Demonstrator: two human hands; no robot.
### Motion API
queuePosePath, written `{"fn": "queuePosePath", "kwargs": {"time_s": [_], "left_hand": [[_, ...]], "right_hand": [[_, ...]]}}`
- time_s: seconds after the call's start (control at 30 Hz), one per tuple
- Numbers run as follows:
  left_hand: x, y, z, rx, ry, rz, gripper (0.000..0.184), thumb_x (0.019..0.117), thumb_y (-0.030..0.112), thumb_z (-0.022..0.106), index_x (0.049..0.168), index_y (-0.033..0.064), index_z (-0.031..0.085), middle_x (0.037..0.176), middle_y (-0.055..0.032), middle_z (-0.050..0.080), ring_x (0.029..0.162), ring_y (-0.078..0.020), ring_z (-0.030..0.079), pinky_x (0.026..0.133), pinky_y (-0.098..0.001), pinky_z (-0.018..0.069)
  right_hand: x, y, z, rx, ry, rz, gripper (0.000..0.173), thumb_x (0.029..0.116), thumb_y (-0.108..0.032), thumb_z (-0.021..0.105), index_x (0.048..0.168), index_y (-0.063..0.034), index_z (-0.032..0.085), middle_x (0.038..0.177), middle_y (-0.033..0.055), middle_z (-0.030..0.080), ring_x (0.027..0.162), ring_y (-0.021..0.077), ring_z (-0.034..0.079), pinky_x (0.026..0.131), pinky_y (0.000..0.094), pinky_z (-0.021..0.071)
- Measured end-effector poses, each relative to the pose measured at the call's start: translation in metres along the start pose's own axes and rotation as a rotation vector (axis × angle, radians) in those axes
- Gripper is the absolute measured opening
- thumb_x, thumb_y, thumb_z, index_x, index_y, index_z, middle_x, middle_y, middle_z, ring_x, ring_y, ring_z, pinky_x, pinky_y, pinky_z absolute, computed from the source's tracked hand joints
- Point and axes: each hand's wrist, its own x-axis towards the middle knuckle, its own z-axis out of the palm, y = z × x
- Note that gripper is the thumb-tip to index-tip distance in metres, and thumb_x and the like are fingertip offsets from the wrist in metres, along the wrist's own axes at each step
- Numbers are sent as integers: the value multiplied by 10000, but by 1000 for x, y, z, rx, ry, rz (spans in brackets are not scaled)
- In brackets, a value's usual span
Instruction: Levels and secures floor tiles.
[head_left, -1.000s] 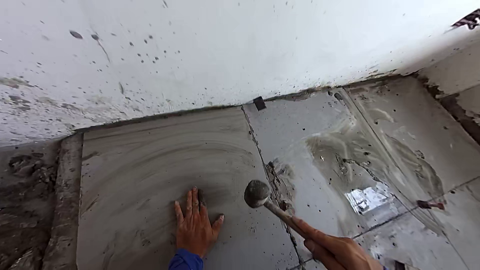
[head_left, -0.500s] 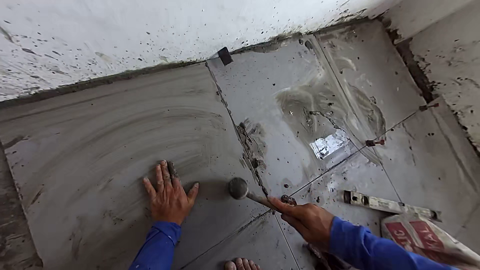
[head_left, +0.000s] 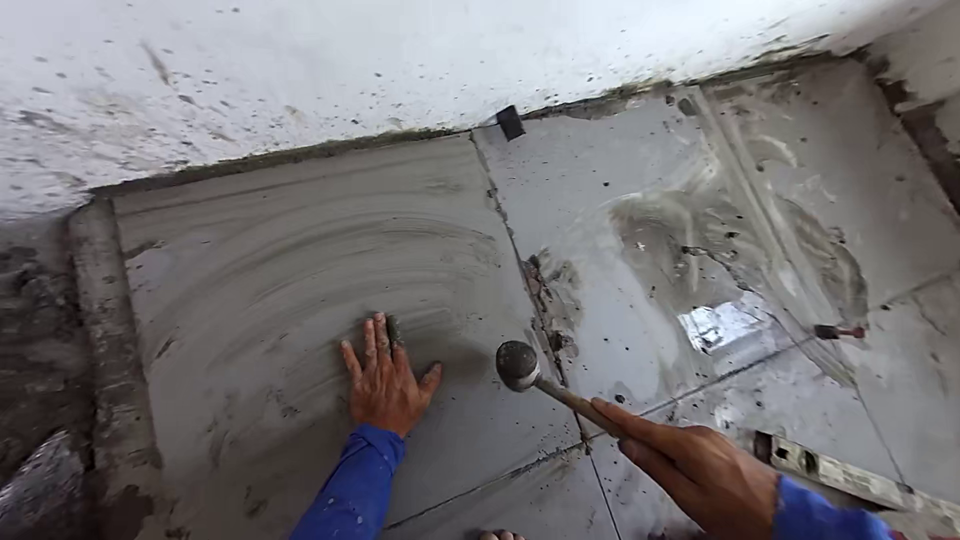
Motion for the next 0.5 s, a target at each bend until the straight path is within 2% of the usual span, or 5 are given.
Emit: {"fn": "queuePosePath", "kwargs": {"time_s": [0.17,0.27,0.33,0.43,0.5], "left_hand": [[4,7,-4,-36,-30,-30,975,865,838,365,1284,19,689,1660,-188,322,1557,-369,258,1229,-700,132],[3,14,-7,-85,-2,-60,942,875,844,340,1324,90,682,1622,-149,409,1548,-349,287,1239,-690,134],[3,14,-6,-105,36,-64,877,885,832,358,1332,154,691,1518,-102,557,1501,-337,387,1242,-664,179],[3,9,-27,-258,-132,-47,866,928,751,412,1520,126,506,1624,-81,427,1550,-274,302,1274,-568,181],[-9,2,-63,-432,-250,-25,762,976,627,475,1498,74,530,1554,-140,509,1493,-309,403,1259,-538,217]], "right_hand": [[49,-36,-28,-104,139,-170,557,974,-420,506,1502,-250,558,761,71,730,556,235,667,509,527,558],[91,-92,-56,-179,2,-342,567,1002,-297,558,1553,-186,483,936,185,755,697,363,720,610,605,577],[124,-141,-59,-214,-97,-499,556,1042,-289,542,1571,-146,446,1015,243,740,768,421,726,652,623,575],[171,-228,-34,-398,-145,-693,536,1054,-321,504,1582,-274,432,925,208,715,711,429,702,569,640,541],[185,-296,-9,-577,-154,-763,569,1005,-268,557,1548,-403,457,821,160,714,665,401,701,535,601,540]]}}
